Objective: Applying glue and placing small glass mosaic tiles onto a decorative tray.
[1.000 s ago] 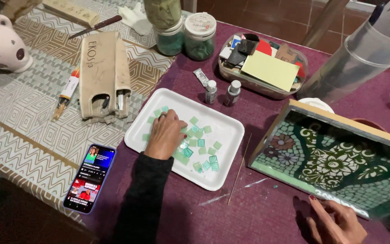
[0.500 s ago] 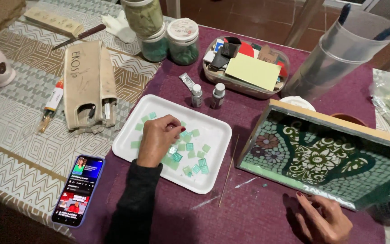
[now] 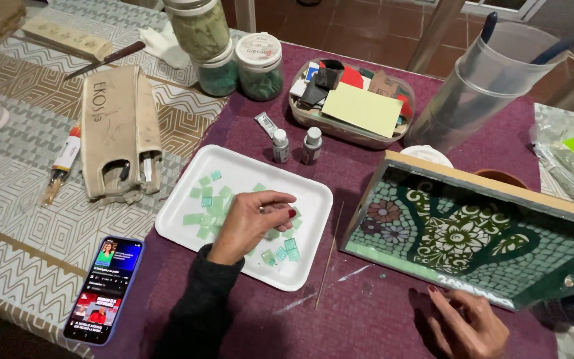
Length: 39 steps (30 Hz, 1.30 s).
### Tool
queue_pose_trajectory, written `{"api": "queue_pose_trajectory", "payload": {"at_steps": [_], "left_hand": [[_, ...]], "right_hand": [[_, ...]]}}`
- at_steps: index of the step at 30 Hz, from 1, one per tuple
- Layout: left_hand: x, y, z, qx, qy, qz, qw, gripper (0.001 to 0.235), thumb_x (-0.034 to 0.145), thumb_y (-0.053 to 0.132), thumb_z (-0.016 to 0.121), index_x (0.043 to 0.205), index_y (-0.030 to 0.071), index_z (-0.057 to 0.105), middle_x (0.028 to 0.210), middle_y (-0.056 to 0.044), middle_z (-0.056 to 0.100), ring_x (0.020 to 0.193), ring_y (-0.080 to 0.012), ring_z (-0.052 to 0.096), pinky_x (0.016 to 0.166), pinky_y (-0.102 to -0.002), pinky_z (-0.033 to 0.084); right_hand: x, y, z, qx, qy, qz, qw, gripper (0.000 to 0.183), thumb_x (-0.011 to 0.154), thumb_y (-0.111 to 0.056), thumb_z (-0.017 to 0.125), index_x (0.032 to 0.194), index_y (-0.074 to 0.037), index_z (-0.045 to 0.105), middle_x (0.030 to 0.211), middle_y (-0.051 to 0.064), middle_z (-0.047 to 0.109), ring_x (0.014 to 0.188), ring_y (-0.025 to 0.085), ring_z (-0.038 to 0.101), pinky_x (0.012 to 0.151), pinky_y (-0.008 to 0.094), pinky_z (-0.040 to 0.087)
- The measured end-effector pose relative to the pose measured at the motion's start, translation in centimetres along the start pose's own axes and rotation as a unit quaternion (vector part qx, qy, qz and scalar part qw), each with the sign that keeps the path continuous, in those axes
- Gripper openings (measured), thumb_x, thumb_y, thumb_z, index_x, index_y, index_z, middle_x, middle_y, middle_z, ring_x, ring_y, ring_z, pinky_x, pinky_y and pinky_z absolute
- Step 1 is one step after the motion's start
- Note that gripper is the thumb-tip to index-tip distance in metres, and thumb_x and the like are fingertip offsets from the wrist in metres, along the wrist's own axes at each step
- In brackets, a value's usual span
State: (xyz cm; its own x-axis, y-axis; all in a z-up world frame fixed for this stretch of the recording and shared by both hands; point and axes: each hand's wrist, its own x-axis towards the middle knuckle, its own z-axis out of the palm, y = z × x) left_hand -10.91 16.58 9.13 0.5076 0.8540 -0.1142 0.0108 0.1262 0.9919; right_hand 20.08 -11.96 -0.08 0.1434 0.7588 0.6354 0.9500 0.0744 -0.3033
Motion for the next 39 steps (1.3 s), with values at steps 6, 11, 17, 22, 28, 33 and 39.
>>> {"api": "queue_pose_trajectory", "payload": {"at_steps": [6, 11, 17, 22, 28, 33, 39], "left_hand": [[-2.2, 0.0, 5.2, -0.044, -0.15, 0.019, 0.987, 0.019, 0.09, -0.004, 0.068, 0.105, -0.011, 0.077, 0.09, -0.012, 0.069, 0.064, -0.0179, 0.071, 0.058, -0.025, 0.06], [-6.1, -2.8, 12.1, -0.144, -0.122, -0.151, 0.97, 0.012, 0.084, -0.006, 0.076, 0.094, -0.011, 0.077, 0.058, -0.012, 0.067, 0.046, -0.0145, 0.058, 0.042, -0.023, 0.043], [-8.1, -8.0, 15.0, -0.098, -0.125, -0.209, 0.965, 0.016, 0.083, -0.001, 0.079, 0.096, -0.01, 0.079, 0.07, -0.017, 0.074, 0.048, -0.0159, 0.053, 0.042, -0.027, 0.044], [-8.8, -9.2, 15.8, -0.053, -0.095, -0.209, 0.972, 0.012, 0.08, -0.004, 0.082, 0.091, -0.009, 0.083, 0.06, -0.013, 0.073, 0.046, -0.0161, 0.057, 0.043, -0.026, 0.044], [-8.8, -8.1, 16.3, -0.062, -0.094, -0.197, 0.974, 0.015, 0.084, 0.002, 0.077, 0.095, -0.006, 0.083, 0.059, -0.015, 0.074, 0.048, -0.0183, 0.063, 0.043, -0.029, 0.05], [-8.1, -8.1, 16.8, 0.104, -0.098, -0.057, 0.988, 0.015, 0.083, 0.01, 0.075, 0.094, 0.004, 0.083, 0.067, -0.004, 0.082, 0.049, -0.0115, 0.069, 0.044, -0.024, 0.055], [-7.9, -8.2, 16.8, 0.163, -0.132, 0.068, 0.975, 0.017, 0.081, 0.006, 0.074, 0.098, 0.005, 0.077, 0.081, -0.002, 0.082, 0.055, -0.01, 0.069, 0.05, -0.023, 0.055]], "right_hand": [[2.7, -2.4, -2.0, -0.001, -0.005, -0.072, 0.997, 0.04, 0.068, -0.009, 0.079, 0.108, -0.005, 0.077, 0.103, 0.014, 0.067, 0.067, 0.018, 0.056, 0.064, 0.029, 0.051], [5.0, -5.1, -5.0, 0.087, -0.106, -0.237, 0.962, 0.024, 0.091, -0.013, 0.066, 0.11, 0.0, 0.072, 0.112, 0.017, 0.07, 0.085, 0.026, 0.072, 0.069, 0.032, 0.057], [5.3, -5.3, -5.1, 0.037, -0.124, -0.244, 0.961, 0.021, 0.096, -0.009, 0.065, 0.114, 0.0, 0.071, 0.115, 0.016, 0.071, 0.095, 0.026, 0.073, 0.073, 0.031, 0.057], [5.3, -5.4, -5.3, 0.073, -0.12, -0.201, 0.969, 0.018, 0.093, -0.005, 0.068, 0.109, 0.003, 0.072, 0.113, 0.017, 0.07, 0.083, 0.023, 0.071, 0.068, 0.03, 0.057], [3.7, -3.5, -3.2, 0.129, -0.084, -0.136, 0.979, 0.018, 0.09, -0.007, 0.072, 0.105, 0.002, 0.073, 0.105, 0.015, 0.074, 0.08, 0.022, 0.074, 0.068, 0.031, 0.063], [2.4, 1.2, -2.4, 0.079, 0.015, -0.04, 0.996, 0.013, 0.088, -0.012, 0.073, 0.098, -0.004, 0.076, 0.095, 0.012, 0.077, 0.071, 0.016, 0.072, 0.058, 0.025, 0.061], [4.2, 1.6, -3.8, 0.018, -0.004, 0.107, 0.994, 0.02, 0.079, -0.004, 0.081, 0.098, -0.004, 0.076, 0.091, 0.007, 0.069, 0.07, 0.017, 0.056, 0.061, 0.028, 0.047]]}}
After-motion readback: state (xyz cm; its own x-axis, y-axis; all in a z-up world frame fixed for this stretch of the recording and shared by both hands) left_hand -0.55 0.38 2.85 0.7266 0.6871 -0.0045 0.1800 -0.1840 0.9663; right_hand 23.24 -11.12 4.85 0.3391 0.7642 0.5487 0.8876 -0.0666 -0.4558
